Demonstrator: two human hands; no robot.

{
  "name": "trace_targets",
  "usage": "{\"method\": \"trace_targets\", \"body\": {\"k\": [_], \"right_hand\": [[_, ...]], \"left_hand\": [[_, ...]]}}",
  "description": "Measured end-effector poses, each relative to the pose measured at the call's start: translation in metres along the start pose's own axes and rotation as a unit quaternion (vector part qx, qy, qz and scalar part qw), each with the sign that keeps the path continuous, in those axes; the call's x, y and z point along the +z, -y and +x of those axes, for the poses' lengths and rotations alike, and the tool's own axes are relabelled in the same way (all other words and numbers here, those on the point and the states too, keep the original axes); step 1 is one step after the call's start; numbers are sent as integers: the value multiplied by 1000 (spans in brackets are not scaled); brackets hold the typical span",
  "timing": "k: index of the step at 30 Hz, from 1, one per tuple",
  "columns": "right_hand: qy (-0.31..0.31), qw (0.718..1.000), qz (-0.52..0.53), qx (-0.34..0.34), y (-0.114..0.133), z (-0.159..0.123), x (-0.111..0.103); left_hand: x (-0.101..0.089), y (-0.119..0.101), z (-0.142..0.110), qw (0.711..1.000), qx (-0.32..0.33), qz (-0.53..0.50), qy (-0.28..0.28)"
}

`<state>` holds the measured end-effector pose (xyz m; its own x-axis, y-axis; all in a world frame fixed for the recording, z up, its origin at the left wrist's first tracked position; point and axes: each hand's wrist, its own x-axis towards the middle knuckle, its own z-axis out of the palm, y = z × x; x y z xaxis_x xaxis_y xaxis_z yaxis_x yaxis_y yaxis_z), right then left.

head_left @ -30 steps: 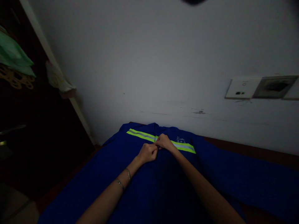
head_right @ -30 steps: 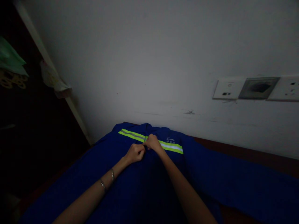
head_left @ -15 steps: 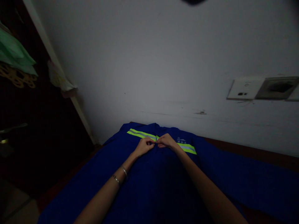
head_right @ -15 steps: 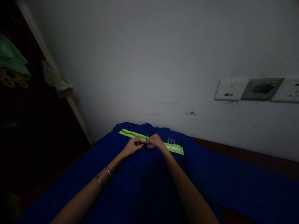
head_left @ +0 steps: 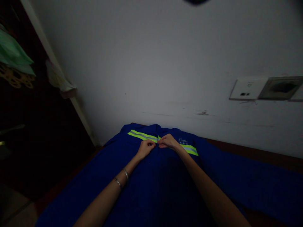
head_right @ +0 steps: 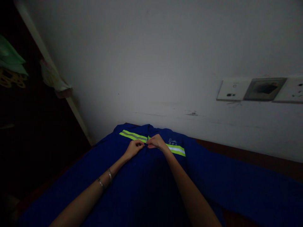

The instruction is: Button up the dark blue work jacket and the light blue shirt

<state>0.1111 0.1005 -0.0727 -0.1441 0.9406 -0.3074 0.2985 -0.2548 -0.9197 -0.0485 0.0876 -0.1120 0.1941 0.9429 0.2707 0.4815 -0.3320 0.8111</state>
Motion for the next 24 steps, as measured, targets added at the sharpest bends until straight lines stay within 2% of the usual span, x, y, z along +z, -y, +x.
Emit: {"method": "trace_targets", "body": {"k": [5,8,11,13,17,20,24], "right_hand": [[26,999,-11,20,3,-3,-4],[39,999,-28,24,5,-6,-7],[47,997,-58,23,6,-8,-10],[41,996,-81,13,8,-9,-11],[-7,988,-149,-47,14,-14,-10],[-41,970,-212,-107,24,-18,-5],[-10,968,-215,-131,40,-17,15]], "left_hand": [[-5,0,3,990,-106,-94,15],[-9,0,3,977,-164,-127,46],[-16,-1,6,970,-172,-160,60],[-25,-3,10,971,-167,-167,44],[-56,-4,17,981,-156,-118,-6],[-87,6,15,983,-166,-65,-39],[-116,30,4,969,-236,-30,-70]]}}
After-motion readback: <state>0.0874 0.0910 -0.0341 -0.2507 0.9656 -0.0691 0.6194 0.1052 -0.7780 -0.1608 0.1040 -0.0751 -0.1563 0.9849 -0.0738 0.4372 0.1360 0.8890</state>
